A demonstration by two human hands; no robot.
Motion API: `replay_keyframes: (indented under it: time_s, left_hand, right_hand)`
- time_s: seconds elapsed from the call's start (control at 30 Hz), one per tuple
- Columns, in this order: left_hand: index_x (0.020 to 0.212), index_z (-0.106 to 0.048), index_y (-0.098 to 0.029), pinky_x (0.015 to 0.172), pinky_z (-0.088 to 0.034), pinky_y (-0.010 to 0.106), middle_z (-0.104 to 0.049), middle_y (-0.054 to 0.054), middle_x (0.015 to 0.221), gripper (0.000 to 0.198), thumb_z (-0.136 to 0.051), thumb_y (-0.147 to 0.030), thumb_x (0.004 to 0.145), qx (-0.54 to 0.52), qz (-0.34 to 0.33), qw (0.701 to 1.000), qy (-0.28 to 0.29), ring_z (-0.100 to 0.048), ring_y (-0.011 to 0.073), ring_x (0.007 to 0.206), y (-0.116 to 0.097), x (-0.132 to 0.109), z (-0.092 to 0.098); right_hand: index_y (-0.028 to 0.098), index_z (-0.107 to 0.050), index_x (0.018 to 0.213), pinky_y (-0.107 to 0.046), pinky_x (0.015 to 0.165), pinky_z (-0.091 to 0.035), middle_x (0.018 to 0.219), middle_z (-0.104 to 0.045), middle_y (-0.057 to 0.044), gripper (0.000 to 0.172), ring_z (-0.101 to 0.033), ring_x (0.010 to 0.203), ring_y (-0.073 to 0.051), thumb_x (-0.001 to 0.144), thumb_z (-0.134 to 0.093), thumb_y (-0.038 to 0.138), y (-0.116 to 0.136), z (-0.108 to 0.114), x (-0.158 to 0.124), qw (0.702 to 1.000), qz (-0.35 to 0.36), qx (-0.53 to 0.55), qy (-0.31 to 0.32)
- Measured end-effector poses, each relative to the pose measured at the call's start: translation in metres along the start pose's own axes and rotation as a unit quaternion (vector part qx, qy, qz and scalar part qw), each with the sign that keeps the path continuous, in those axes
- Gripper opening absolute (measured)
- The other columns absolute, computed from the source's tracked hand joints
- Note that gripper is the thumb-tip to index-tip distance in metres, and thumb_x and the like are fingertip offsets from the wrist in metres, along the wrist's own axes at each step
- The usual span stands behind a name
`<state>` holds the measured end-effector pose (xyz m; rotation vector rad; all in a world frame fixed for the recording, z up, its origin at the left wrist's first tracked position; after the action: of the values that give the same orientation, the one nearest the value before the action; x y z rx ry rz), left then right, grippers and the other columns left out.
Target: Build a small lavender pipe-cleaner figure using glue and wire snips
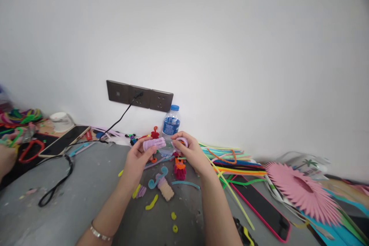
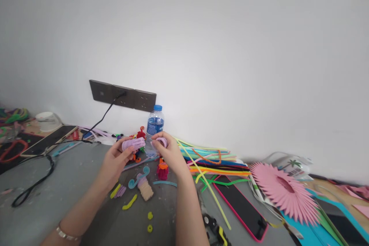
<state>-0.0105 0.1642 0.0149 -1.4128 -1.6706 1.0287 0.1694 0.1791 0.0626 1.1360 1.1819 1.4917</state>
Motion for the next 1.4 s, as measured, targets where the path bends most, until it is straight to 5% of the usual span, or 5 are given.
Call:
replay_keyframes:
  time_s: [0.2, 0.53, 0.9, 1.1, 1.4]
  left_hand:
    - [0.093, -0.073, -0.016, 0.065, -0.052, 0.022, -0.073, 0.005, 0.091, 0.039, -0.088, -0.028, 0.059, -0.049, 0.019, 0.998, 0.024, -0.064, 0.0141, 0.076, 0.000, -0.003, -0.007]
    - [0.098, -0.071, -0.016, 0.081, -0.053, 0.025, -0.074, 0.004, 0.094, 0.045, -0.088, -0.028, 0.058, -0.005, 0.003, 1.000, 0.019, -0.067, 0.0176, 0.089, 0.004, 0.000, -0.004]
    - [0.100, -0.074, -0.017, 0.077, -0.057, 0.027, -0.074, 0.006, 0.099, 0.045, -0.086, -0.032, 0.061, -0.080, 0.040, 0.996, 0.002, -0.068, 0.0199, 0.092, -0.001, -0.007, -0.007]
    - [0.107, -0.070, -0.018, 0.069, -0.058, 0.024, -0.074, 0.003, 0.093, 0.052, -0.088, -0.031, 0.060, -0.097, 0.009, 0.995, -0.007, -0.068, 0.0151, 0.079, -0.002, -0.004, -0.006]
    - [0.108, -0.071, -0.019, 0.070, -0.057, 0.023, -0.076, 0.004, 0.093, 0.049, -0.086, -0.032, 0.063, -0.073, -0.003, 0.997, 0.034, -0.068, 0.0146, 0.077, -0.004, -0.004, -0.009]
  right_hand:
    - [0.021, -0.053, 0.084, -0.019, 0.041, -0.020, 0.054, -0.038, 0.010, 0.032, -0.028, 0.044, -0.007, 0.082, -0.063, 0.051, 0.000, -0.008, 0.000, 0.999, -0.001, 0.046, 0.024]
    - [0.023, -0.043, 0.076, -0.021, 0.044, -0.017, 0.048, -0.028, 0.014, 0.038, -0.022, 0.042, -0.006, 0.078, -0.071, 0.048, 0.001, -0.009, -0.005, 0.988, -0.035, 0.136, 0.067]
    - [0.022, -0.038, 0.069, -0.019, 0.043, -0.029, 0.055, -0.051, 0.009, 0.043, -0.044, 0.046, -0.007, 0.069, -0.080, 0.032, 0.003, -0.008, -0.007, 0.983, -0.039, 0.155, 0.085]
    - [0.022, -0.045, 0.079, -0.020, 0.062, -0.049, 0.086, -0.066, 0.002, 0.048, -0.070, 0.083, -0.016, 0.060, -0.089, 0.030, 0.008, -0.015, -0.014, 0.957, -0.065, 0.242, 0.149]
    - [0.023, -0.044, 0.079, -0.012, 0.040, -0.041, 0.059, -0.057, 0.008, 0.059, -0.061, 0.047, -0.008, 0.057, -0.088, 0.056, -0.005, -0.012, -0.005, 0.951, -0.056, 0.272, 0.136]
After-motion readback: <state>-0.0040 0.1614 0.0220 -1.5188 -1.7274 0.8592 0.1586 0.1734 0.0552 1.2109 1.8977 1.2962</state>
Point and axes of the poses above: each hand's wrist, its own x-axis towards the middle knuckle, its own z-axis out of the back of the hand, y = z × x, the point moved 6 cm from there along x, towards the middle knuckle
